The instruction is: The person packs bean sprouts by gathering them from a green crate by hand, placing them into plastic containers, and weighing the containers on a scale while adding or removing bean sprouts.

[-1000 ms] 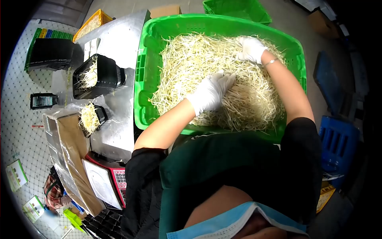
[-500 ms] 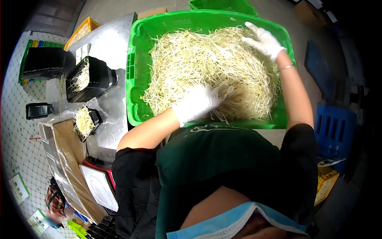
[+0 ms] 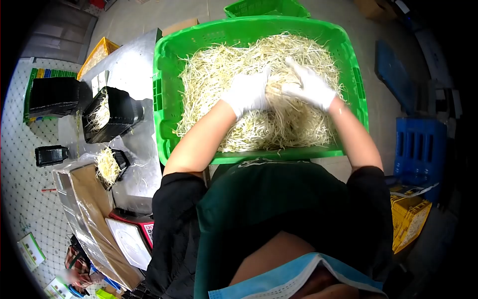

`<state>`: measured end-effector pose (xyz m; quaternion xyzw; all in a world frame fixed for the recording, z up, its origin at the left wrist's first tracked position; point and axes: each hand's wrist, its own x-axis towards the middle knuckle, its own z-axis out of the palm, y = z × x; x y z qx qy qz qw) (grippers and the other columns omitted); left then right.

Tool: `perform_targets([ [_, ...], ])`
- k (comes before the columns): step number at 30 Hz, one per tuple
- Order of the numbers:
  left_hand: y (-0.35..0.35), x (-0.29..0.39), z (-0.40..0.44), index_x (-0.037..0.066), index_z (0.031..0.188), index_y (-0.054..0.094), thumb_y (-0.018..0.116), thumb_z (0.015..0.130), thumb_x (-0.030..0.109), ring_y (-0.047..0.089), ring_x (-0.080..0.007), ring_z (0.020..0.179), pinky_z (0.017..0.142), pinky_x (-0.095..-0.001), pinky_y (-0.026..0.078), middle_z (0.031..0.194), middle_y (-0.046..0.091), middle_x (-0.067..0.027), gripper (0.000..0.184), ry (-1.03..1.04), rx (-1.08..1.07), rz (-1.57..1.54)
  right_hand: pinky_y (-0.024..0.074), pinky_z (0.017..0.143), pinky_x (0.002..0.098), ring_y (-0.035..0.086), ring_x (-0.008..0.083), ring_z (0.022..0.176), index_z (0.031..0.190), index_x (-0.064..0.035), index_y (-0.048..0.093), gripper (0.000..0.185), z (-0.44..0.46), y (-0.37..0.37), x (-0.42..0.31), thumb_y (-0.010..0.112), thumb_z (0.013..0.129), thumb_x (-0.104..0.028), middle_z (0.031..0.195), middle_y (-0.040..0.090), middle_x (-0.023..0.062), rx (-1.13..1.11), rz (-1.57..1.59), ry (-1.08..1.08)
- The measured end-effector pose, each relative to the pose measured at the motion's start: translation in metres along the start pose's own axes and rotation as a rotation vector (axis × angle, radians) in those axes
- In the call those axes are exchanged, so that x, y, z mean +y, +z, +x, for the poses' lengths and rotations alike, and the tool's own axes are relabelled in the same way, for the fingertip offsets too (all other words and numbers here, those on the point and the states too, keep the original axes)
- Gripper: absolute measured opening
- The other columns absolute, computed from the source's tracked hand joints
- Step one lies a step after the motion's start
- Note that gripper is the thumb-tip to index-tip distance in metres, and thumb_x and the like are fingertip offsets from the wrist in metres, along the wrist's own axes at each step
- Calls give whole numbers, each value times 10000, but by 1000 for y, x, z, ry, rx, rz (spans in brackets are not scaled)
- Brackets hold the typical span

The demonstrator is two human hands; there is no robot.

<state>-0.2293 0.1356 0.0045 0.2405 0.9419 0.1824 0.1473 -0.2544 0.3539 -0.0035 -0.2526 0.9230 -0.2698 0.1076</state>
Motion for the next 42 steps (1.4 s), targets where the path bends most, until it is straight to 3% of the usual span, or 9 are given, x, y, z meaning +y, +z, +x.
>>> perform_targets([
  [6,25,-1,-45,4,1465,189,662,723,235,604,-327,976,800,-468,469,1096,601,-189,910,196,252,235,271,1114,437,286,411,1347,1432,-3,302,946,-72,12,-29,727,677,-383,1504,202,239,-118,-590,-290],
  [11,-19,2,-16,62,1411,337,657,783,248,579,-300,1090,840,-392,475,1170,591,-200,729,-24,-204,63,432,981,327,498,298,1198,1453,-75,305,872,-24,-39,-8,673,668,-163,1446,365,185,-191,-321,-91],
  [15,-9,-28,3,43,1245,528,688,809,347,601,-287,1051,856,-347,498,1169,600,-201,554,225,298,-585,473,971,349,539,289,1188,1459,-81,288,901,-34,-62,40,728,680,-180,1394,447,187,-24,-58,-69],
  [19,-16,-27,22,10,1257,498,815,677,348,557,-320,1121,908,-379,482,1195,573,-224,743,-19,137,-316,250,1133,392,251,385,1383,1499,-74,132,1211,-16,-43,77,844,589,-435,1482,269,260,-67,-222,249],
  [23,-12,2,7,24,1318,400,822,670,313,515,-369,1164,939,-426,470,1298,477,-234,826,-38,131,238,219,1140,373,231,355,1396,1491,-47,162,1196,-19,-18,89,850,583,-414,1523,191,217,-13,-121,156],
  [25,-10,5,-9,28,1329,385,821,670,302,506,-372,1172,946,-427,463,1308,467,-234,836,32,146,264,266,1123,369,268,351,1382,1487,-15,104,1108,-17,-18,83,760,710,-455,1500,267,208,40,-222,43],
  [28,0,-1,-27,35,1345,363,818,670,286,493,-377,1185,957,-427,453,1322,452,-234,852,100,178,279,333,1087,327,292,278,1377,1463,-18,219,617,-1,-53,52,418,977,-341,1513,299,36,-323,468,-370],
  [33,-5,-4,-38,46,1372,327,813,670,259,472,-384,1205,975,-429,436,1347,426,-234,880,149,230,312,203,1149,357,256,319,1395,1478,-2,153,1186,-22,-15,90,857,594,-358,1494,275,218,80,-3,122],
  [42,-7,-10,-31,65,1421,261,804,669,210,433,-397,1242,1007,-432,406,1391,381,-235,939,108,200,272,258,1124,386,328,331,1353,1459,12,209,1025,-43,6,36,790,681,-318,1465,336,202,-19,-211,-111],
])
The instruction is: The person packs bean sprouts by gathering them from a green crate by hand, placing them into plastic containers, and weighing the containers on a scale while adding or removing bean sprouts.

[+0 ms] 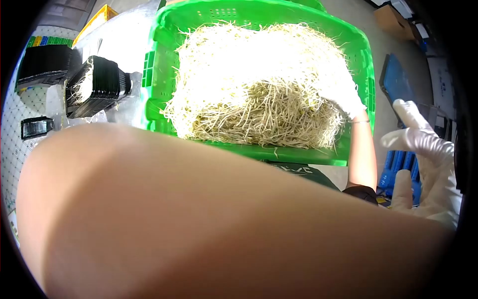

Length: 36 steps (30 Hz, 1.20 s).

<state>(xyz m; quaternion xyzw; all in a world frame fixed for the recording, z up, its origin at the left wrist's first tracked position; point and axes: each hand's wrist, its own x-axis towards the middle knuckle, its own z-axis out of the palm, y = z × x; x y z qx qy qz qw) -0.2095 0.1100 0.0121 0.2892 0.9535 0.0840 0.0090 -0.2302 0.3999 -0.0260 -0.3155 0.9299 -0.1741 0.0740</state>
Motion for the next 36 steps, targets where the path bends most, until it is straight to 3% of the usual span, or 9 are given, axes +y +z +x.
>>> perform_targets([
  [13,-21,-3,-10,92,1492,166,791,669,140,377,-416,1295,1054,-435,362,1454,316,-236,1035,52,66,213,186,1150,436,234,399,1390,1463,-3,228,1162,6,-23,3,749,623,-613,1482,272,259,237,-11,19],
  [19,33,-54,52,74,1481,205,740,747,330,258,-402,1381,1116,-458,276,1519,178,-246,943,-99,131,-151,220,1145,408,244,335,1401,1496,-17,26,1241,44,-26,32,818,625,-408,1509,251,217,168,-389,125],
  [21,24,-54,66,75,1484,199,630,857,393,254,-366,1393,1113,-441,286,1528,180,-226,824,-210,-82,-68,320,1091,375,308,276,1374,1504,-57,2,1177,52,-33,53,803,651,-183,1506,280,182,-29,720,436],
  [23,20,-54,68,60,1479,208,478,919,401,250,-333,1400,1114,-423,289,1532,191,-201,710,-241,-185,-696,403,1038,340,366,220,1343,1509,-94,-18,1152,49,-13,87,768,676,23,1503,309,147,-112,1168,507],
  [24,19,-54,68,52,1477,213,402,950,405,248,-317,1403,1114,-414,291,1534,197,-189,662,-251,-238,-1009,335,1086,383,358,217,1349,1498,-104,106,885,48,-2,95,649,801,-159,1503,322,99,-115,829,132],
  [27,20,-53,66,37,1473,223,251,1011,412,244,-284,1410,1115,-396,294,1538,209,-164,596,-261,-346,-1637,281,1130,383,399,192,1321,1456,-65,289,721,38,-6,88,654,853,-218,1491,346,97,-31,49,11],
  [30,21,-49,57,-19,1443,270,272,1009,390,322,-286,1371,1088,-389,347,1508,278,-175,597,1,-140,-1126,313,1111,353,399,206,1319,1427,13,298,875,29,-45,70,782,718,-161,1434,423,112,131,1148,216],
  [33,-4,-34,25,-33,1408,338,315,999,394,434,-307,1291,1040,-364,412,1449,370,-209,592,87,-101,-1941,376,1071,361,433,226,1292,1422,8,307,882,19,-89,51,795,706,-159,1406,447,130,201,1128,112],
  [36,-17,4,2,5,1296,503,535,916,211,542,-201,1163,1002,-341,433,1241,567,-195,434,-53,-104,-631,402,1048,360,467,228,1258,1431,0,300,913,35,-83,11,799,699,-222,1403,449,136,173,1011,151],
])
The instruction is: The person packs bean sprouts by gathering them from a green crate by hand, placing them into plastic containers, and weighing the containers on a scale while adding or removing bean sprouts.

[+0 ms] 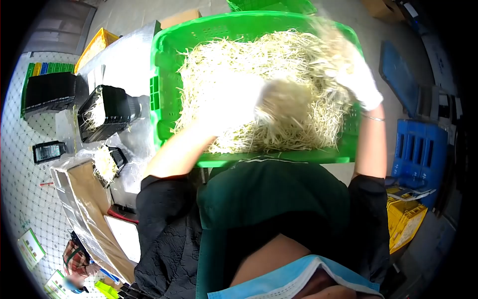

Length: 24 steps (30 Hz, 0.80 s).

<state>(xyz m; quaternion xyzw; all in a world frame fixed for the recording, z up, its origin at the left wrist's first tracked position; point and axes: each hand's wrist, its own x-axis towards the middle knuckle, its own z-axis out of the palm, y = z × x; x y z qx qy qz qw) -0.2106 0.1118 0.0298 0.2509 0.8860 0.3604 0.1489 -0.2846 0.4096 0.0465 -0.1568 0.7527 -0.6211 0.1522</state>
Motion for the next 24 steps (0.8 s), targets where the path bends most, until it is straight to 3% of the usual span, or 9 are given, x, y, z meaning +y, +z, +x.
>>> perform_targets([
  [1,10,4,0,12,1274,536,579,899,174,564,-180,1138,994,-337,437,1199,606,-193,411,-40,22,261,416,1036,362,485,232,1238,1438,-5,291,947,5,21,-3,805,688,-270,1402,448,142,-17,13,71],
  [4,46,-9,13,22,1258,554,676,815,177,566,-170,1130,995,-344,427,1144,638,-175,484,-2,60,-860,425,1030,371,477,246,1251,1450,1,257,840,19,54,24,702,807,-305,1426,421,151,-115,297,106],
  [7,16,-32,-26,11,1371,406,813,670,247,466,-320,1244,1078,-401,337,1350,483,-190,845,251,286,337,389,1064,389,453,279,1283,1431,7,288,734,32,51,-2,654,868,-290,1431,410,162,-352,-997,-115],
  [11,21,-25,-34,33,1438,301,777,678,316,414,-348,1285,1083,-463,291,1400,431,-191,941,4,359,402,320,1116,392,310,289,1376,1454,38,145,905,66,53,41,628,852,-435,1488,302,188,-507,481,648],
  [14,29,-24,-12,22,1452,259,728,709,293,438,-376,1245,1075,-530,260,1352,476,-194,919,-73,379,360,376,1075,394,339,294,1362,1459,35,118,1041,28,140,22,659,776,-535,1468,320,223,-528,-575,125],
  [17,25,-21,-17,-10,1450,245,723,683,235,458,-367,1221,1061,-501,291,1293,516,-221,936,-48,462,277,431,1008,358,417,276,1309,1457,41,134,1153,-10,179,-14,716,677,-579,1460,333,221,-143,-1639,74],
  [19,-1,-16,-26,-53,1437,235,713,705,258,476,-379,1193,1036,-445,344,1261,523,-260,927,-205,266,308,492,880,349,542,273,1126,1438,42,180,1166,5,163,-13,750,611,-551,1291,485,207,-187,-1521,94],
  [21,-37,-23,-60,-82,1405,287,751,712,371,474,-408,1194,1046,-441,353,1309,463,-304,949,107,645,451,540,766,354,641,274,941,1416,42,229,1130,31,140,-14,773,582,-491,1106,618,178,-314,-1426,282],
  [24,-127,-55,-139,-24,1336,391,700,780,411,455,-346,1194,1031,-409,340,1315,457,-226,771,-198,887,635,545,721,352,652,276,836,1356,48,340,957,36,105,26,769,615,-382,913,649,168,-426,-833,188],
])
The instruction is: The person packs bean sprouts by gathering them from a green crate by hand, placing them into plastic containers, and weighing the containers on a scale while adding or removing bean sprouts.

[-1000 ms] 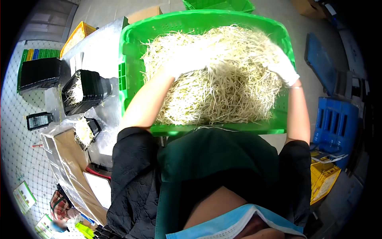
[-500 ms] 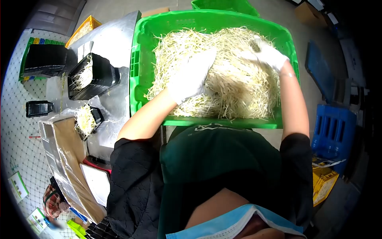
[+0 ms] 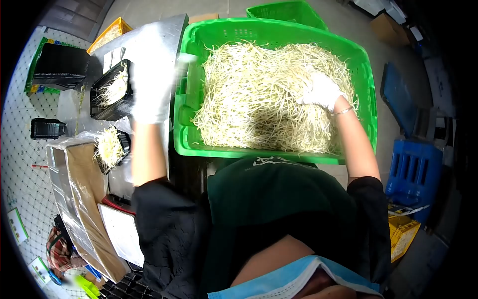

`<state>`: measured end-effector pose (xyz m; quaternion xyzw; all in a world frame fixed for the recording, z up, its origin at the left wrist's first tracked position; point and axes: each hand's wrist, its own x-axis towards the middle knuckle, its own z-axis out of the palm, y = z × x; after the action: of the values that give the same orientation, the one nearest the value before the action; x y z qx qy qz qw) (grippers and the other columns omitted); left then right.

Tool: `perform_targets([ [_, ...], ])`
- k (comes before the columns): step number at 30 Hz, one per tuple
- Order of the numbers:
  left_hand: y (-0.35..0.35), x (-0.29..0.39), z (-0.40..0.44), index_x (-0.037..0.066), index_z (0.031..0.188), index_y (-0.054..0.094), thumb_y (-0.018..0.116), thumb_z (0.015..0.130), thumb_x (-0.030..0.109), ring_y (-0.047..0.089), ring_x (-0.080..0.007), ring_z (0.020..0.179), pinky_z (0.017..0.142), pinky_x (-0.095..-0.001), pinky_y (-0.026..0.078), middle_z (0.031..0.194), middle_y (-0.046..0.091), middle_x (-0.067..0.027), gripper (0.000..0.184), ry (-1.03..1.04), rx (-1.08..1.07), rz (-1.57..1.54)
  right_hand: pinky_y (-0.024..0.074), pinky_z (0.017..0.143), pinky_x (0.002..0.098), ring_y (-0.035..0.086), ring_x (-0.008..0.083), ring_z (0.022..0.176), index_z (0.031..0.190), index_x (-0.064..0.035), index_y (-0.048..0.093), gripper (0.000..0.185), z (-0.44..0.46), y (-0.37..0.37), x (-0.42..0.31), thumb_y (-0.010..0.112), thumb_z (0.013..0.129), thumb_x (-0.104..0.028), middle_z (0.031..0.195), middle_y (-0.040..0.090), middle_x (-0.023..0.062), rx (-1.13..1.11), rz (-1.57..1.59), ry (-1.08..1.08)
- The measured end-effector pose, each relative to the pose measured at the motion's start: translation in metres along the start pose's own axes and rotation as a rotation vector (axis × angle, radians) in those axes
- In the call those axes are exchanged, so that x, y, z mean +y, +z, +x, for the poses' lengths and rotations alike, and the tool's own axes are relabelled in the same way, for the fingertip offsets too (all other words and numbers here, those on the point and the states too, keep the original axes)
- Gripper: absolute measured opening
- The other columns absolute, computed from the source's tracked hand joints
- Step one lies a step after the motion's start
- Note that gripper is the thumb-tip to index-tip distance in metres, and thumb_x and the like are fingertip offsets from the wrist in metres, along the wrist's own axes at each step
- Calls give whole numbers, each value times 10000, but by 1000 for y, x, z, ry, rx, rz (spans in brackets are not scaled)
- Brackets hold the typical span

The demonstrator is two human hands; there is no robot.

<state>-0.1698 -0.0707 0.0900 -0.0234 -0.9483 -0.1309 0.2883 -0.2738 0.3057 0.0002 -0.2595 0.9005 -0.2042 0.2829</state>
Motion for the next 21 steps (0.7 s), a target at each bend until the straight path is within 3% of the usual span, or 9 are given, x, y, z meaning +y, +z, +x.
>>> perform_targets([
  [1,-21,-44,4,-23,1257,459,719,776,327,529,-322,1073,953,-394,406,1209,525,-207,649,-52,107,94,545,718,348,653,277,815,1339,49,375,906,0,4,11,766,626,-349,866,655,170,-4,136,-46],
  [2,-41,-88,8,-22,1178,528,739,773,244,604,-299,951,875,-379,472,1103,593,-188,528,-112,209,180,467,852,354,604,255,943,1305,-55,465,690,-9,15,4,642,746,-420,989,643,135,250,-348,-87],
  [4,-51,-197,-25,31,1139,551,710,728,478,598,-372,946,792,-478,501,955,601,-202,628,-481,203,845,388,987,359,555,233,1071,1270,-159,555,523,-14,29,-19,518,867,-490,1112,632,99,493,-824,-134],
  [6,-53,-291,-63,28,1016,617,652,793,458,627,-357,894,793,-452,508,923,633,-179,486,-679,-201,859,536,788,346,632,294,872,1391,44,347,944,-10,25,-46,759,670,-407,1045,637,202,263,-326,369],
  [7,-62,-276,-73,19,916,651,613,827,362,631,-314,774,714,-409,491,829,661,-156,357,-728,-94,60,536,788,346,632,294,872,1391,44,347,944,-15,28,-44,759,670,-407,1045,637,202,267,-330,369],
  [11,-67,-291,-84,-7,885,667,608,825,283,606,-277,663,638,-382,448,733,664,-133,302,-801,-97,309,530,797,325,626,211,921,1332,23,433,751,-33,27,15,776,701,-198,1101,637,111,595,126,-484],
  [14,-85,-272,-80,30,968,684,644,806,394,653,-341,877,761,-409,491,916,688,-176,400,-788,-232,635,505,854,300,607,158,981,1299,6,471,630,-67,-14,20,740,735,-72,1134,625,81,522,756,-44],
  [19,-121,-219,-53,42,1026,679,651,799,466,650,-323,960,811,-393,496,1012,676,-179,482,-793,-207,760,460,966,330,566,211,1132,1344,-13,443,777,-75,-43,-5,775,696,-284,1274,559,140,679,458,-246],
  [21,-131,-241,-62,32,967,687,719,811,286,652,-203,881,803,-298,481,929,694,-89,299,-809,216,39,438,1003,342,544,271,1177,1380,-17,406,877,-55,-26,12,723,688,-453,1331,520,156,708,58,-297],
])
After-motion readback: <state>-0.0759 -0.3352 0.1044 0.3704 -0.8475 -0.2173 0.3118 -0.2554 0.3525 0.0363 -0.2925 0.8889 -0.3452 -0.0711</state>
